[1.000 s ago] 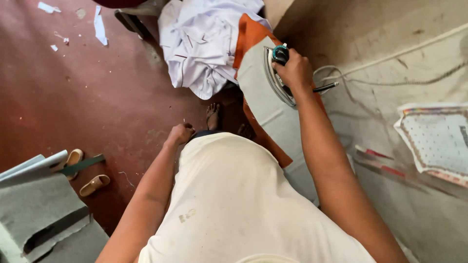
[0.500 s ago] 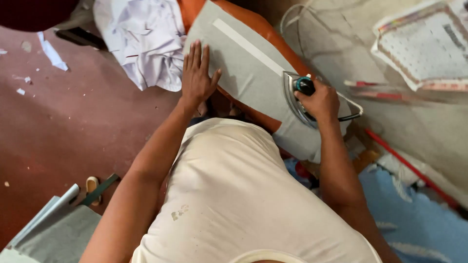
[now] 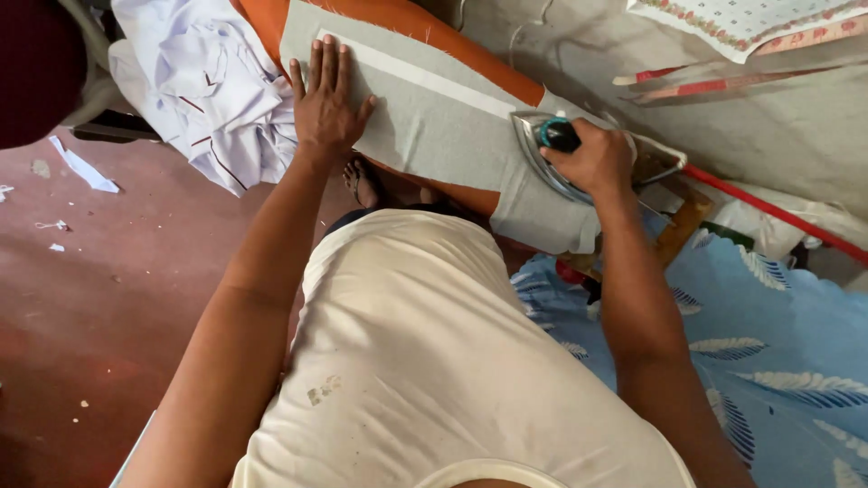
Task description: The person is ironing white fabric strips on an ironing board in a garment factory setting.
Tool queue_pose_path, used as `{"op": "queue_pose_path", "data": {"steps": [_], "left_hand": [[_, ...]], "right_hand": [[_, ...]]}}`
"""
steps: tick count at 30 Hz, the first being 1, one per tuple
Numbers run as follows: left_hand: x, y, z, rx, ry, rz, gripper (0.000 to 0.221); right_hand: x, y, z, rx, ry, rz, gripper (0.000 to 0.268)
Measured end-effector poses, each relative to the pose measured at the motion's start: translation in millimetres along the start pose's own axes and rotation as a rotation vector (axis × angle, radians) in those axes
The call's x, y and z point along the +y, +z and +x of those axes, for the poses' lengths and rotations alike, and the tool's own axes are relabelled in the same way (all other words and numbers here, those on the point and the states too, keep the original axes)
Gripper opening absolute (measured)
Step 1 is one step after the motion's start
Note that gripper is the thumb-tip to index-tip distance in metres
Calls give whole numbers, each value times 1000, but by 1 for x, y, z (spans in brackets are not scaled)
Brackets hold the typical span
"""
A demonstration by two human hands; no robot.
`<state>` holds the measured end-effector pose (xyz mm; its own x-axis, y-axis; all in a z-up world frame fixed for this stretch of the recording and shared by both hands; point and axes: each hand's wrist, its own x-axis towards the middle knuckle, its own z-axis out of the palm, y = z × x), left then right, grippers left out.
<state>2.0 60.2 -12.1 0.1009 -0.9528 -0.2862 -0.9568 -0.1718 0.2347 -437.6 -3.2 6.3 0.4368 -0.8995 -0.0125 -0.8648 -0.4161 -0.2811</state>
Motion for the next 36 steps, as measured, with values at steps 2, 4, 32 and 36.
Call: {"op": "queue_pose_path", "data": {"steps": [2,4,32,36], "left_hand": [[-1,1,2,-9,-6,22,86],[0,0,4,-15,-21,40,86],[-76,79,-77,463,-253,-180,60],[-128,194,-154,617,-257,30,41]], "right_hand": [[-7,16,13,14,-33,-4,50],[-16,26,26,27,-75,-9,51],[-130,59,136,59,-286,-1,48],[-153,68,156,52,-304,34,46]]}}
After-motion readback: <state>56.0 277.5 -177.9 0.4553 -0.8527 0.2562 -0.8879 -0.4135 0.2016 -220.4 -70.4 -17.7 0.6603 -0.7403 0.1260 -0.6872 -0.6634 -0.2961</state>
